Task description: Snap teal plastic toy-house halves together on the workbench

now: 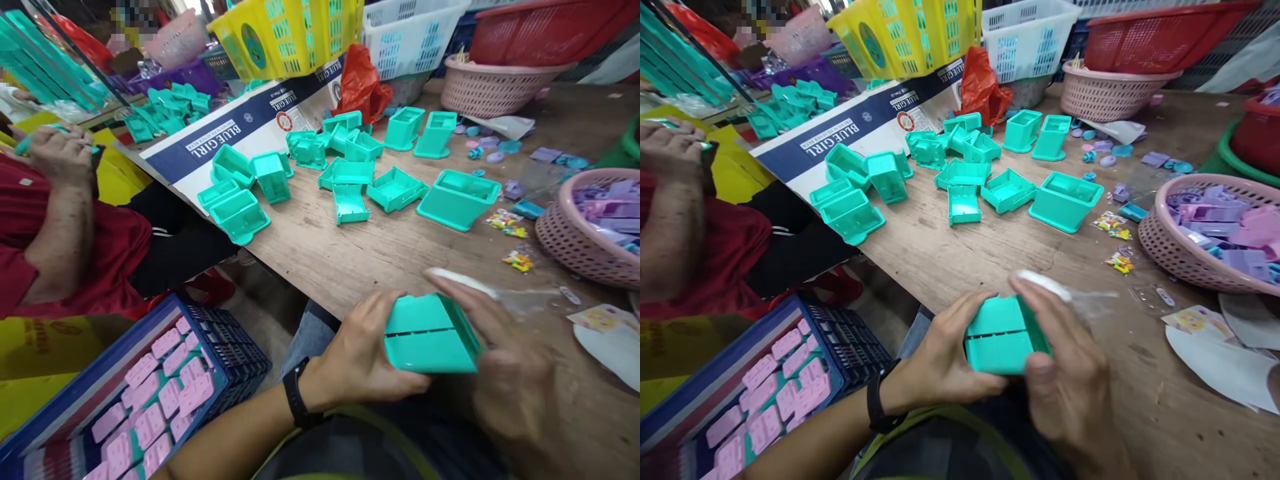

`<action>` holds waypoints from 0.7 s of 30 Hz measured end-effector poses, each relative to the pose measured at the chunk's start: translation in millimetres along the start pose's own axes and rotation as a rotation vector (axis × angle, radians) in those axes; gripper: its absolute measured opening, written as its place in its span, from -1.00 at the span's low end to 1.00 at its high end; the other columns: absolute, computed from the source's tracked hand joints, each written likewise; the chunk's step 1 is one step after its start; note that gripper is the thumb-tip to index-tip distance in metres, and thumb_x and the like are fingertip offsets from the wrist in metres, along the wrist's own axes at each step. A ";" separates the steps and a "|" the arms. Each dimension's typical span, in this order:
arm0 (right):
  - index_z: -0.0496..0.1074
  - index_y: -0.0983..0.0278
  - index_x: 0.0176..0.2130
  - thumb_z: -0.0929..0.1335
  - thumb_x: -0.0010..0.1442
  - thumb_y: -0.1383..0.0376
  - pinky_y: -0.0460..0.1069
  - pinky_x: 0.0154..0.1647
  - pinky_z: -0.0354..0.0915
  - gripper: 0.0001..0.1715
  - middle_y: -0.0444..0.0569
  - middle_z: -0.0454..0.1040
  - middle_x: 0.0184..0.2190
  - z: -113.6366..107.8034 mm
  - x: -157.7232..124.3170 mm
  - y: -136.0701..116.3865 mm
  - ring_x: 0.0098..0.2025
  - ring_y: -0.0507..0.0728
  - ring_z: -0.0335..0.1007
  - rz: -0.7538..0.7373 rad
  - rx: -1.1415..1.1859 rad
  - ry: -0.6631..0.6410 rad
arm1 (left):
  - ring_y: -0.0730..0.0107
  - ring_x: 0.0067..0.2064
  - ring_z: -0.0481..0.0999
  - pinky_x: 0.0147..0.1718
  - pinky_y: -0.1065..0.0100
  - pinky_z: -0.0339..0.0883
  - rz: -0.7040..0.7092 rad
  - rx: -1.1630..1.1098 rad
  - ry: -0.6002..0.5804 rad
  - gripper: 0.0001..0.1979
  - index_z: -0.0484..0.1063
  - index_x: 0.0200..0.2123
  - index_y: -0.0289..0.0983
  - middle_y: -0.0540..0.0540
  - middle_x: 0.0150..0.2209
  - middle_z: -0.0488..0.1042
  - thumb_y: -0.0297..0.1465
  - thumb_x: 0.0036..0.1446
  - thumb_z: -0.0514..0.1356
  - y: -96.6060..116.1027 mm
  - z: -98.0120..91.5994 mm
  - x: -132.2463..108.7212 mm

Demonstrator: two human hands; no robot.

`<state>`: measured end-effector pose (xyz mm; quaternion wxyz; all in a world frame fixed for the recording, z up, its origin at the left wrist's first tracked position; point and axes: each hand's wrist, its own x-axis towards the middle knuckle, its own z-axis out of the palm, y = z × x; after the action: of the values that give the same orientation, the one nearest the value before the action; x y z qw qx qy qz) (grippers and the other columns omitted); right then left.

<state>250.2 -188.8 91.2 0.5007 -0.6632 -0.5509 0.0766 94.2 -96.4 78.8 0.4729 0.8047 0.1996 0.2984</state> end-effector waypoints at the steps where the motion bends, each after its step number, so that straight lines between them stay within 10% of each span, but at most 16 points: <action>1: 0.54 0.15 0.17 0.16 0.47 -0.17 0.19 0.15 0.37 -0.33 0.07 0.58 0.13 -1.1 3.7 -6.0 0.17 0.34 0.50 -0.055 -0.038 -0.042 | -0.04 0.18 0.53 0.22 0.00 0.46 0.014 -0.009 -0.002 -0.11 0.27 0.27 -0.24 -0.22 0.17 0.49 -0.37 -0.12 0.53 0.0 1.2 0.1; 6: 0.60 0.16 -0.10 0.15 0.55 0.11 0.09 -0.04 0.39 -0.51 -0.01 0.63 -0.10 4.8 11.2 -9.0 -0.02 0.22 0.55 0.025 -0.010 0.086 | -0.06 0.27 0.45 0.27 -0.03 0.41 -0.057 -0.089 0.064 0.05 0.12 0.34 -0.22 -0.26 0.27 0.38 -0.29 -0.17 0.56 -2.0 6.0 -0.6; 21: 0.65 0.16 -0.16 0.15 0.54 0.05 0.15 -0.11 0.36 -0.43 0.03 0.65 -0.19 1.4 11.9 -3.9 -0.12 0.27 0.57 0.083 -0.111 0.107 | 0.09 -0.07 0.58 0.02 0.09 0.52 -0.103 -0.109 0.090 -0.29 0.37 0.03 -0.20 -0.09 -0.07 0.53 -0.32 -0.24 0.51 3.0 10.3 5.9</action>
<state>251.2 -178.8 98.8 0.4882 -0.7155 -0.4988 0.0310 105.6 -100.9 79.2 0.5213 0.7522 0.2451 0.3199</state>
